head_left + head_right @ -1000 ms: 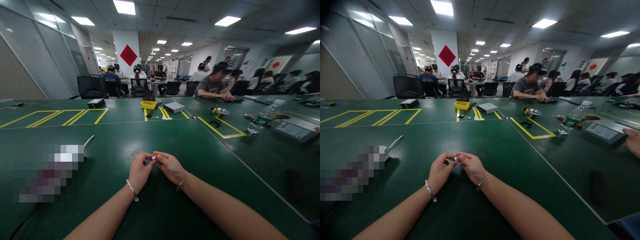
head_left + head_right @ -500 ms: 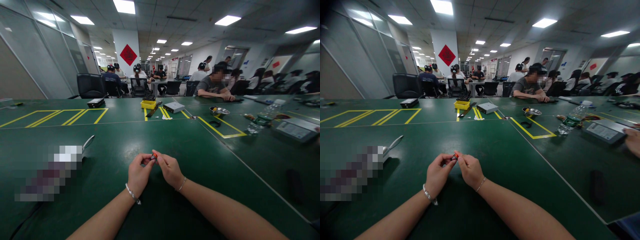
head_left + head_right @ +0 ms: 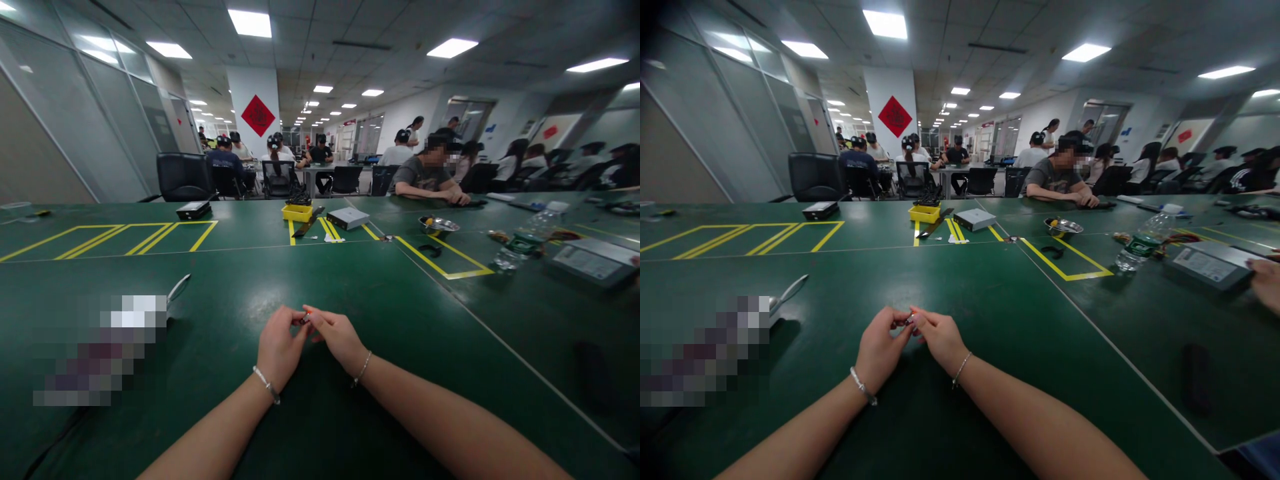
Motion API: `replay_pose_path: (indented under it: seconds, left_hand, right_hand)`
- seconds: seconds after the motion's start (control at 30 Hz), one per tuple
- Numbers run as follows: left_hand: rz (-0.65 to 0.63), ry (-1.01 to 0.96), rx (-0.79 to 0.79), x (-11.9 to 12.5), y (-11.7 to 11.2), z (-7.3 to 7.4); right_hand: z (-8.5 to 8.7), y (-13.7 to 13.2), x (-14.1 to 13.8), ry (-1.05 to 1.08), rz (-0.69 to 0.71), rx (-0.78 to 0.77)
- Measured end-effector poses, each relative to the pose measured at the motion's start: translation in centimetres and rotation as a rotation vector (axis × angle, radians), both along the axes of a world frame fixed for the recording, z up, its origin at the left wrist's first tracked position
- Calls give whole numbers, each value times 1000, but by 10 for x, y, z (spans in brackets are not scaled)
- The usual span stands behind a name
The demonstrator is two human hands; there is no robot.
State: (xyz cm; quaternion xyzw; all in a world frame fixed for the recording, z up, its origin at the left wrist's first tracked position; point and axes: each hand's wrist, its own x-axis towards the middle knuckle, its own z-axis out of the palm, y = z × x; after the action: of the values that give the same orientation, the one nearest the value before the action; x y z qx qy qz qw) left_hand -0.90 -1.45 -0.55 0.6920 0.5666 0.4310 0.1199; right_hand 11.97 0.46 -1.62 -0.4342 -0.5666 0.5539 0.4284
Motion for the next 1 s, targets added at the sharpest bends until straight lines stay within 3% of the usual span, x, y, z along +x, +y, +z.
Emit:
replay_pose_path:
  seconds: [0.13,0.23,0.3,0.37,0.43,0.53,0.67,0.87,1.0]
  left_hand:
    - [-59,108,39,-1,1,-5]
    - [-73,111,32,-4,2,-7]
    - [-78,117,-3,-7,2,-7]
    - [-84,125,-59,-8,2,-7]
    - [-95,131,-112,-9,1,-6]
    - [-117,151,-152,-10,1,-4]
    - [-164,230,-199,-14,3,-2]
    - [-317,432,-259,-22,2,3]
    - [-194,431,-249,-16,-2,-3]
  right_hand:
    - [6,8,4,15,-37,-38]
    - [18,25,29,-79,-144,24]
    - [27,41,63,-278,-312,163]
    - [34,56,107,-620,-500,349]
    - [37,65,156,-983,-643,430]
    - [32,66,225,-1279,-822,231]
    - [14,59,285,-1299,-943,-96]
    - [3,66,299,-1270,-930,-210]
    - [6,64,297,-1283,-980,-375]
